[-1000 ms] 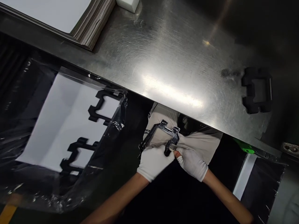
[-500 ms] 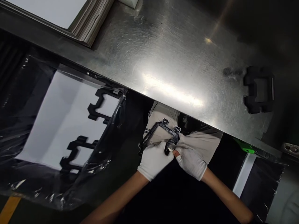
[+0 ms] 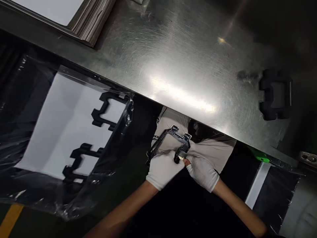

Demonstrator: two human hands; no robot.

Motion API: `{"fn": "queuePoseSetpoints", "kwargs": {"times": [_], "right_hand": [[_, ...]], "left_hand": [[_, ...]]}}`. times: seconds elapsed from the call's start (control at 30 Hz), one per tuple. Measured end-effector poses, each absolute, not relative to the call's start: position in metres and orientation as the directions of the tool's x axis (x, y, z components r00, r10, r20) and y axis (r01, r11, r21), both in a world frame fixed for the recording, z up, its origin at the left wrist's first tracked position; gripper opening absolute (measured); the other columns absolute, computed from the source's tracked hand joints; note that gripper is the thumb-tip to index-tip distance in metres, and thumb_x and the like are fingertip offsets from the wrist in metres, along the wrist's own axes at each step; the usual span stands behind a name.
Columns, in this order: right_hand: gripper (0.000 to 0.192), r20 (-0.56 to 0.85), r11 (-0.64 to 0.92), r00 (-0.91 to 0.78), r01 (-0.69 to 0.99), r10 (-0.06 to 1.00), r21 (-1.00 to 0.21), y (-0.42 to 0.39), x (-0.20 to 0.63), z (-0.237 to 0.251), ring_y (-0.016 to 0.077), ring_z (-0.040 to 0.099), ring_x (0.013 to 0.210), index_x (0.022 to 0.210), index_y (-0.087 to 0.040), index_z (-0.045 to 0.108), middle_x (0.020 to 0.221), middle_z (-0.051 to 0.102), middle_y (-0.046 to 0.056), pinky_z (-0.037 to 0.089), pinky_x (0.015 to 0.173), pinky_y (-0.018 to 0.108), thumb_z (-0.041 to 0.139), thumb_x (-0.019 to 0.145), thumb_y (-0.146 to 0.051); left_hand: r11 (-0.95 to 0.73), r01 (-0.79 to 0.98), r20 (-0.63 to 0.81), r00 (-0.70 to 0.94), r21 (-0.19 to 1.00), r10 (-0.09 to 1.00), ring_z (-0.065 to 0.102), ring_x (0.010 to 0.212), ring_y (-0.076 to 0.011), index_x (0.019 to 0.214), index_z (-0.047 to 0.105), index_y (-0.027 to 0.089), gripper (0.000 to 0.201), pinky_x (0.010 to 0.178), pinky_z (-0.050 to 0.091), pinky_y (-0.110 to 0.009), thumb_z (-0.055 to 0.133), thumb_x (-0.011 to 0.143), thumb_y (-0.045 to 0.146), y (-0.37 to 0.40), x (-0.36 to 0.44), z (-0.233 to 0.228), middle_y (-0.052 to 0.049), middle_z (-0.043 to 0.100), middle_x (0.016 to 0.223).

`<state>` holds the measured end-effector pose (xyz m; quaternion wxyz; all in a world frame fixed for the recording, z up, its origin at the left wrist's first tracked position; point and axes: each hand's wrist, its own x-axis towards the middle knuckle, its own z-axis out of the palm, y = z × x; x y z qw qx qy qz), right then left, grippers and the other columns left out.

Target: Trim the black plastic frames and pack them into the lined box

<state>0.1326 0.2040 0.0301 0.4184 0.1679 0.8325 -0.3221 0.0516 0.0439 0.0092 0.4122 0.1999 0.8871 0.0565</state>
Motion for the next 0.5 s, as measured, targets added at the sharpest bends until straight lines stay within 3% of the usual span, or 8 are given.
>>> {"fn": "queuePoseSetpoints", "kwargs": {"times": [0.2, 0.33, 0.5], "right_hand": [[0.044, -0.802, 0.714, -0.597, 0.575, 0.032, -0.400, 0.202, 0.138, 0.026, 0.0321, 0.089, 0.108, 0.130, -0.017, 0.085, 0.116, 0.091, 0.017, 0.064, 0.096, 0.036, 0.045, 0.126, -0.034], [0.042, -0.778, 0.670, -0.628, 0.587, 0.024, -0.454, 0.210, 0.143, 0.027, 0.0293, 0.087, 0.108, 0.126, -0.021, 0.081, 0.115, 0.090, 0.013, 0.063, 0.099, 0.036, 0.043, 0.126, -0.037], [0.061, -0.705, 0.357, -0.709, 0.654, -0.018, -0.667, 0.234, 0.159, 0.033, 0.0273, 0.076, 0.093, 0.098, -0.026, 0.066, 0.097, 0.078, 0.007, 0.063, 0.091, 0.040, 0.034, 0.123, -0.071]], "left_hand": [[0.913, 0.293, -0.680, -0.610, 0.284, 0.408, 0.089, 0.094, -0.0391, 0.102, 0.089, 0.017, 0.035, 0.084, 0.062, -0.044, 0.073, 0.106, 0.048, 0.043, 0.054, 0.008, -0.017, 0.090, 0.094], [0.906, 0.302, -0.647, -0.635, 0.296, 0.423, 0.088, 0.090, -0.0365, 0.099, 0.088, 0.020, 0.040, 0.083, 0.060, -0.042, 0.068, 0.109, 0.053, 0.040, 0.057, 0.004, -0.015, 0.089, 0.089], [0.876, 0.280, -0.595, -0.648, 0.393, 0.475, 0.085, 0.088, -0.0330, 0.099, 0.085, 0.020, 0.050, 0.086, 0.059, -0.041, 0.050, 0.118, 0.052, 0.031, 0.056, -0.003, -0.015, 0.088, 0.090]]}}
